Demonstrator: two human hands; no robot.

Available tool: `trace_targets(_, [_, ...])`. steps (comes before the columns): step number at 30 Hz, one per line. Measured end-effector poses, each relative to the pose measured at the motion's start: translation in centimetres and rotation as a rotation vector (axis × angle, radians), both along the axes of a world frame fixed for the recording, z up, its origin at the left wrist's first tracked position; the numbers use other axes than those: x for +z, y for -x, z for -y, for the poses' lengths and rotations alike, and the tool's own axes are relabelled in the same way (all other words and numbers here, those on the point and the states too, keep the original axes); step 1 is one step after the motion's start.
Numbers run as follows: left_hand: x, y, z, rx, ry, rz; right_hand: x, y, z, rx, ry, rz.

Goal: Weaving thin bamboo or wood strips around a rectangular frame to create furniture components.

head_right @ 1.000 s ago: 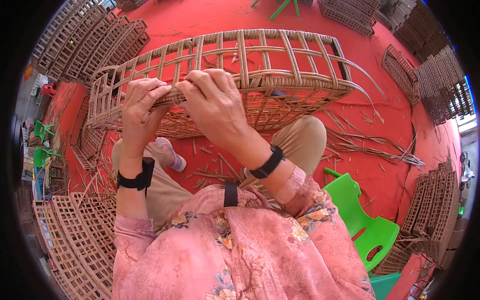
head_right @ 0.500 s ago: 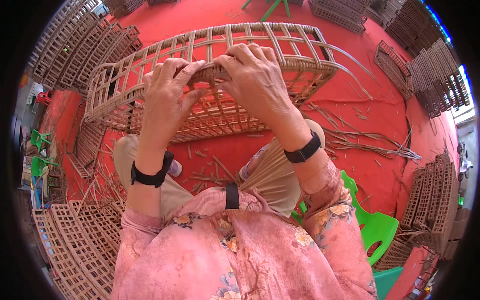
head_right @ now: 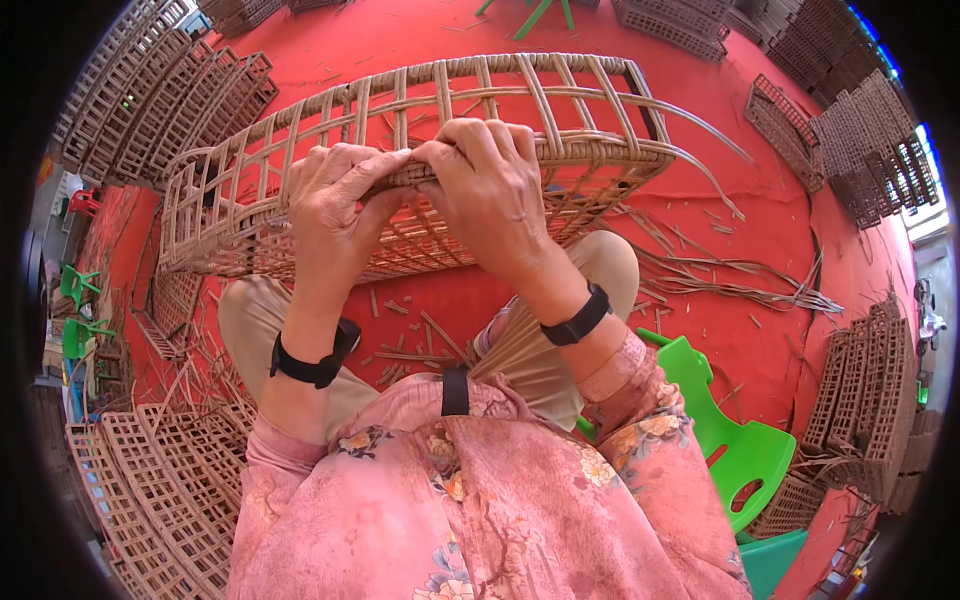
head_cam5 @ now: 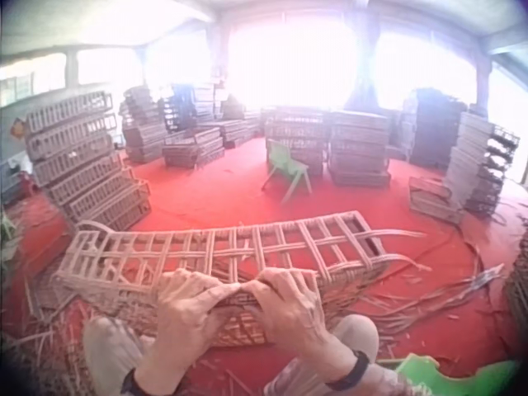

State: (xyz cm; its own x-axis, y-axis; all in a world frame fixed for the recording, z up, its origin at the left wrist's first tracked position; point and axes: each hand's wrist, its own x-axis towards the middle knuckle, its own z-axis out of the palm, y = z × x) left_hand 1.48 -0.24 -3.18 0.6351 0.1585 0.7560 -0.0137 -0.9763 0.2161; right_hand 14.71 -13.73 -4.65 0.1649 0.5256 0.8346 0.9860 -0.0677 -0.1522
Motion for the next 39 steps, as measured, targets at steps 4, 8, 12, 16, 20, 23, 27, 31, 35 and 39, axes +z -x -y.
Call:
trace_targets(4, [-0.3, 0.2, 0.0, -0.047, 0.02, 0.04, -1.0, 0.5, 0.3, -0.011, -0.055, 0.003])
trace_targets(8, [0.0, 0.6, 0.4, -0.051, 0.014, 0.038, -0.6, 0.8, 1.2, 0.008, -0.052, -0.028])
trace_targets(12, [0.0, 1.4, 0.9, -0.01, 0.007, 0.004, 1.0, -0.9, 4.0, -0.167, -0.029, -0.036])
trace_targets(16, [0.8, 2.1, 2.5, 0.045, 0.053, -0.08, 1.0, -2.5, 6.6, -0.073, 0.172, -0.059])
trace_targets(20, [1.9, 1.4, 5.0, 0.243, -0.13, -0.112, 0.3, -2.2, 6.2, -0.077, 0.092, -0.05])
trace_targets(23, [1.1, -0.5, 5.9, 0.078, -0.115, -0.158, -0.4, -2.0, 6.2, -0.109, 0.039, -0.028])
trace_targets(27, [-0.5, -2.6, 5.8, 0.003, -0.129, -0.063, -1.5, -1.8, 6.1, -0.127, -0.043, 0.026])
trace_targets(31, [-0.7, -2.7, 4.9, -0.078, -0.146, -0.003, -1.2, -2.1, 7.0, -0.028, -0.044, -0.051])
trace_targets(35, [-0.5, -2.4, 5.6, -0.083, -0.135, -0.044, 0.4, -4.1, 10.4, -0.275, 0.045, -0.033])
trace_targets(39, [1.3, -2.9, 7.9, -0.049, -0.076, -0.077, 0.0, -5.2, 11.7, -0.21, 0.128, 0.002])
